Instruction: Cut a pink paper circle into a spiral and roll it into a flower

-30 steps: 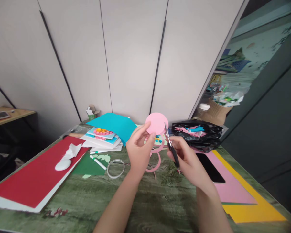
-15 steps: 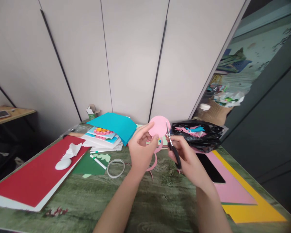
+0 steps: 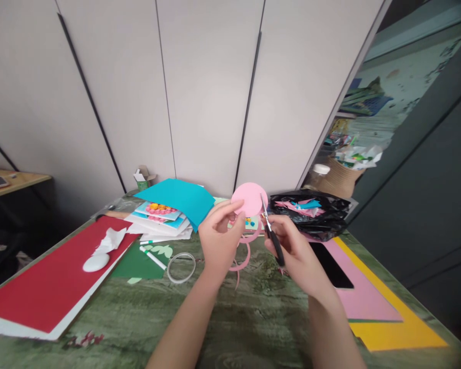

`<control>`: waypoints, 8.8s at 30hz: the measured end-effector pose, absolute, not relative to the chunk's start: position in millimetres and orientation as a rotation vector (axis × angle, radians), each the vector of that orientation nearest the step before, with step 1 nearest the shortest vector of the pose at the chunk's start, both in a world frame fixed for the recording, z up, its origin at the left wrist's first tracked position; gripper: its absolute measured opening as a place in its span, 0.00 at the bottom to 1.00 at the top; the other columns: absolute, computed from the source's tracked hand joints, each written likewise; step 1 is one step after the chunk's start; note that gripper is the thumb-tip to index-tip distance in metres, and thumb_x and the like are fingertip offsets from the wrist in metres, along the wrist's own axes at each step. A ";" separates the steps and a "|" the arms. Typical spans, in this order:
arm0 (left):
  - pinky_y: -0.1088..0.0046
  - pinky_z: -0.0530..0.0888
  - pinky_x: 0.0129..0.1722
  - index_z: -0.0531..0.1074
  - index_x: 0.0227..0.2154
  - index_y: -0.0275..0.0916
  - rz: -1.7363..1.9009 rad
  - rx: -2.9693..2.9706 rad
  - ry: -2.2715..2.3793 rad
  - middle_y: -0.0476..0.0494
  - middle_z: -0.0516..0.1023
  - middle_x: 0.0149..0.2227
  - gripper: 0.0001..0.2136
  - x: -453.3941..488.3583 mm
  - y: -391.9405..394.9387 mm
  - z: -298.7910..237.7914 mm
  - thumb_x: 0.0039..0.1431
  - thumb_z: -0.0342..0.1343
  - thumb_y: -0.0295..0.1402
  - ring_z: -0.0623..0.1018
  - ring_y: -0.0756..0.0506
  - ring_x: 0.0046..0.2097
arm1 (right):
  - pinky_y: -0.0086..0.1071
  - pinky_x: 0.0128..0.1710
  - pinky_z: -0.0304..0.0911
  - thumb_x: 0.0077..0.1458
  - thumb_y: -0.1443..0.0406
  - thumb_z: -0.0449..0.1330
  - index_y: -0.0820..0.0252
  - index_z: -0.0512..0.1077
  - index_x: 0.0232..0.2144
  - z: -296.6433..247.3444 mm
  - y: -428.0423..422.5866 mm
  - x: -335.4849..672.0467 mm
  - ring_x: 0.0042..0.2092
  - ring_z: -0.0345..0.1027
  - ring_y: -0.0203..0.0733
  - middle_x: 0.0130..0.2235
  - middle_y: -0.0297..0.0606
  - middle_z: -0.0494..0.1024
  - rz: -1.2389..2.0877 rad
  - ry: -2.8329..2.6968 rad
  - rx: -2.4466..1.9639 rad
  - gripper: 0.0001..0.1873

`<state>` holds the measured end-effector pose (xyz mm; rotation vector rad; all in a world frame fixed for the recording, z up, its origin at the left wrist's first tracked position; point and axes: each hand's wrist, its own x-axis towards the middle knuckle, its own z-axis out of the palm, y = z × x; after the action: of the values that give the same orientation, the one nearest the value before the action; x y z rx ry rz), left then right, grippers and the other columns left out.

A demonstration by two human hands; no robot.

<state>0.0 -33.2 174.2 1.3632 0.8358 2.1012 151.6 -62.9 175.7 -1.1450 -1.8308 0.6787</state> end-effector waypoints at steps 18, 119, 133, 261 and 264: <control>0.74 0.75 0.39 0.73 0.45 0.41 2.096 1.208 0.746 0.39 0.70 0.52 0.17 4.9 -32.6 174.2 0.49 0.59 0.28 0.76 0.49 0.41 | 0.29 0.30 0.56 0.57 0.65 0.52 0.53 0.59 0.50 175.2 -63.9 149.5 0.32 0.60 0.36 0.32 0.32 0.66 0.720 -1.871 -1.133 0.17; 0.72 0.73 0.41 0.75 0.41 0.38 2.030 1.385 0.780 0.40 0.75 0.44 0.16 -2.1 -36.3 178.4 0.46 0.59 0.24 0.74 0.47 0.44 | 0.27 0.28 0.56 0.56 0.62 0.54 0.53 0.62 0.45 175.5 -67.9 153.9 0.29 0.56 0.35 0.29 0.31 0.64 0.799 -1.849 -1.112 0.13; 0.74 0.74 0.35 0.77 0.36 0.39 1.978 1.417 0.809 0.40 0.77 0.40 0.12 -2.5 -39.8 181.7 0.45 0.59 0.25 0.75 0.47 0.39 | 0.27 0.27 0.53 0.57 0.59 0.52 0.53 0.60 0.46 176.6 -68.7 151.4 0.29 0.53 0.34 0.32 0.33 0.63 0.804 -1.830 -1.096 0.14; 0.76 0.73 0.30 0.75 0.41 0.37 1.769 1.267 0.850 0.46 0.76 0.29 0.15 -7.7 -35.3 183.9 0.48 0.59 0.31 0.74 0.51 0.29 | 0.27 0.28 0.55 0.57 0.61 0.52 0.53 0.60 0.47 176.2 -64.3 155.4 0.30 0.55 0.35 0.31 0.32 0.63 0.767 -1.882 -1.124 0.15; 0.75 0.73 0.31 0.75 0.41 0.37 1.787 1.283 0.849 0.45 0.77 0.30 0.14 -8.1 -34.4 183.2 0.49 0.59 0.31 0.74 0.51 0.30 | 0.27 0.27 0.53 0.56 0.60 0.53 0.53 0.61 0.46 177.0 -65.4 155.3 0.28 0.54 0.34 0.30 0.31 0.63 0.779 -1.885 -1.131 0.14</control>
<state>-8.1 -34.4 183.2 1.2828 0.8490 1.7868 155.3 -65.4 177.0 -1.1312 -1.8854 0.7786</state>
